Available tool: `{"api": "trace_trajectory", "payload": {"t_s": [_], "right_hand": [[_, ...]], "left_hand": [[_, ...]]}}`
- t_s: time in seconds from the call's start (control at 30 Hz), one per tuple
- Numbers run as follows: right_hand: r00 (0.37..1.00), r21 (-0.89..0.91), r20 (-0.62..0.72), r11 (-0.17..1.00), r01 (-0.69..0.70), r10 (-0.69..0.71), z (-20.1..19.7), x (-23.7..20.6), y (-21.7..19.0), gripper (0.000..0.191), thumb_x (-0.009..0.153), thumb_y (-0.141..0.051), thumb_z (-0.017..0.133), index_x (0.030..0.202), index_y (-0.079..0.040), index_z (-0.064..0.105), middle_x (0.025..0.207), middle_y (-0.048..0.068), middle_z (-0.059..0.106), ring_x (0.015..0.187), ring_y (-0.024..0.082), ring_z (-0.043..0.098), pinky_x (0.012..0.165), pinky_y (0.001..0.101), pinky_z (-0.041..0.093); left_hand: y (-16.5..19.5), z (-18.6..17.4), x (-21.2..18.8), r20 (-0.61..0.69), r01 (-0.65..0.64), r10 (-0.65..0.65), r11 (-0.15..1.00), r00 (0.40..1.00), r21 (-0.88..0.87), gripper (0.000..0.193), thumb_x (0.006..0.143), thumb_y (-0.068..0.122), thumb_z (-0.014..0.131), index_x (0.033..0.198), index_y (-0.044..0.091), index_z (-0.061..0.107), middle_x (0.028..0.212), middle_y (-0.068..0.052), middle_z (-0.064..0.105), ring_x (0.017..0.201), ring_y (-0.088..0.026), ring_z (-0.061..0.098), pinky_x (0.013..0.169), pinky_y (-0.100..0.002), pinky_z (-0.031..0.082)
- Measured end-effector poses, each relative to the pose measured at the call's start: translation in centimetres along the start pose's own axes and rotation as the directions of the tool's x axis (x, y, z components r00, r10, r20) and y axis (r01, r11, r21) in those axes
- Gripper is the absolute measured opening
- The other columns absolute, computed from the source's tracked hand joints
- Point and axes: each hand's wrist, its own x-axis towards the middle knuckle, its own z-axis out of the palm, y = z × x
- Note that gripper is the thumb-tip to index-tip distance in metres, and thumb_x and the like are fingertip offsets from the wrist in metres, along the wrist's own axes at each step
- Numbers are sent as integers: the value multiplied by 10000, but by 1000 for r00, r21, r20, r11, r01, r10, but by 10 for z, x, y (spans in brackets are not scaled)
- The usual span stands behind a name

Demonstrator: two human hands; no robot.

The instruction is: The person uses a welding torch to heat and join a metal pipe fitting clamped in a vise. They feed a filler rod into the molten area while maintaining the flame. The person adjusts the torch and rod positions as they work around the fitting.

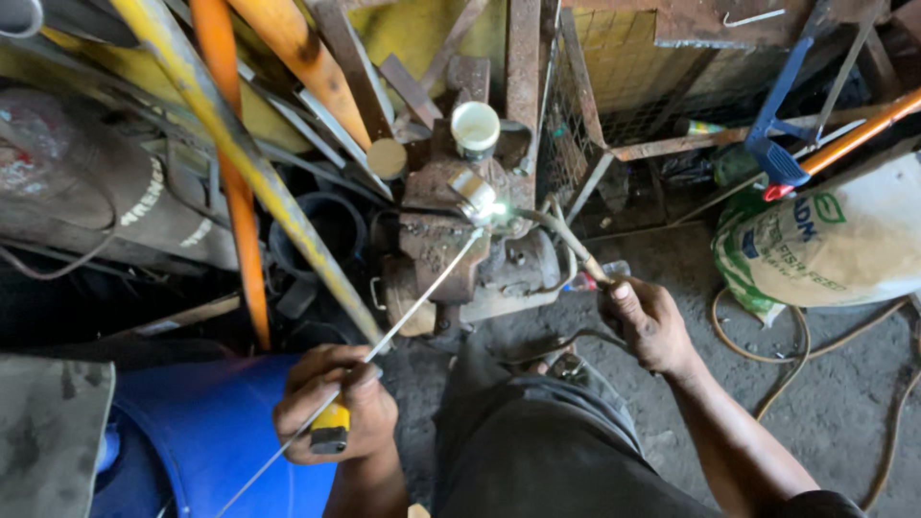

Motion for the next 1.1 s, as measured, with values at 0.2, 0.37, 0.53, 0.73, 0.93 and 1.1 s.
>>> {"api": "trace_trajectory", "payload": {"t_s": [0.2,0.37,0.53,0.73,0.93,1.1], "right_hand": [[998,2,47,999,50,-50,-11,6,-3,609,991,-619,500,789,-51,590,650,-20,518,574,74,429,514,263,357],[990,26,105,996,90,-92,-34,26,3,603,1003,-611,500,809,-46,585,668,-21,534,571,65,454,508,252,368],[971,20,195,991,136,-137,-59,74,-2,575,1008,-577,498,922,-29,648,692,-28,562,587,69,469,515,264,383],[932,-144,296,954,262,-211,-84,129,-21,590,1052,-526,489,879,13,655,658,-18,505,619,93,427,527,307,363],[868,-91,436,948,304,-237,-94,165,-41,612,1034,-555,473,897,10,660,646,5,523,602,114,460,536,319,400],[828,-64,511,950,307,-233,-98,181,-43,635,1029,-575,452,875,7,652,667,8,565,611,114,506,557,302,443]], "left_hand": [[3,-6,12,66,18,-15,998,998,-53,315,952,150,763,1054,83,472,845,-146,653,714,-258,694,615,-335,582],[27,3,-7,23,36,-36,999,999,16,348,893,26,804,1054,72,498,862,-145,661,749,-281,710,642,-352,589],[64,38,-35,-124,49,-28,984,992,168,367,881,-12,822,1058,62,509,892,-106,654,809,-288,739,686,-347,626],[98,95,-60,-244,105,-44,965,969,240,321,894,-11,801,1080,30,543,948,-203,688,837,-278,727,689,-305,595],[118,129,-75,-278,107,3,919,960,379,291,920,-19,781,1072,33,539,958,-204,723,823,-248,726,688,-287,589],[119,150,-80,-306,98,43,897,951,431,284,919,-58,760,1075,27,538,969,-215,719,835,-254,729,695,-291,596]]}}
